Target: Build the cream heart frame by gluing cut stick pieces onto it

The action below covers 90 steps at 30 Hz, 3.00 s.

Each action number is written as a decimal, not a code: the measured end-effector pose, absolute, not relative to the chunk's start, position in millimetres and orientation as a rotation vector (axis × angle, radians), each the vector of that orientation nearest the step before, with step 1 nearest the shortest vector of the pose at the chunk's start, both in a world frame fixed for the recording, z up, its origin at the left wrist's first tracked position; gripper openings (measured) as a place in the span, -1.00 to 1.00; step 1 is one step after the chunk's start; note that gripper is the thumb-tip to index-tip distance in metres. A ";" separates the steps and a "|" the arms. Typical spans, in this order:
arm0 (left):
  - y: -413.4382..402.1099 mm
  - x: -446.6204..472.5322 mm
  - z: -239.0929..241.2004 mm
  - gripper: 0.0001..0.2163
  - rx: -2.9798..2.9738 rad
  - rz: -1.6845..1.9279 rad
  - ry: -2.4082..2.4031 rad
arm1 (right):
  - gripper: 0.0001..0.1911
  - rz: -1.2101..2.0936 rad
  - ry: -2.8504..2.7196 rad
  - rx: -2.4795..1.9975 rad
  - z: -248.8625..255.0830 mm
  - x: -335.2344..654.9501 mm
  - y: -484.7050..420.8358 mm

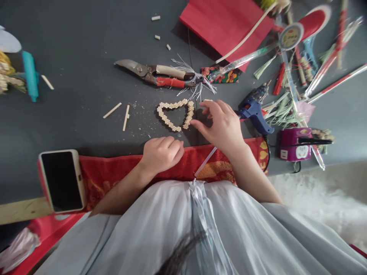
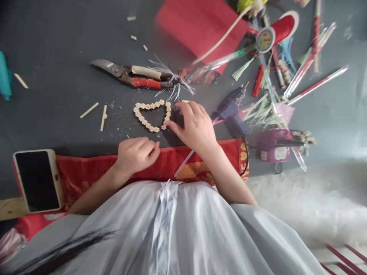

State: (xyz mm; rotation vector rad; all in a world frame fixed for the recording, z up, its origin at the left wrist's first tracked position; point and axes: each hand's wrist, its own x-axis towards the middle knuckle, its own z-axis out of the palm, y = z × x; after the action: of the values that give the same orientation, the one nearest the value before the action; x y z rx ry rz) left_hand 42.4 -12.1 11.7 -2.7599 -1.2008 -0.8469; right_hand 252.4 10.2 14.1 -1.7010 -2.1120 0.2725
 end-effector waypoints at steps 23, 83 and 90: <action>68.1 58.1 14.8 -0.77 -2.898 -0.623 -1.650 | -0.93 0.349 -1.932 -2.135 21.6 212.1 39.1; 77.0 58.8 15.8 -0.78 -3.155 -0.477 -1.686 | -0.76 0.750 -1.885 -1.923 30.7 230.6 38.0; 76.7 57.8 14.0 -0.78 -3.150 -0.515 -1.636 | -0.71 0.838 -1.869 -1.841 26.7 237.3 38.8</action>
State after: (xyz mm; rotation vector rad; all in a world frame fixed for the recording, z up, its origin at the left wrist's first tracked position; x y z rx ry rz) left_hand 57.8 76.7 14.0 -3.1504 -1.6358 -0.5146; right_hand 237.3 38.8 26.7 -1.8409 -1.8694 0.8385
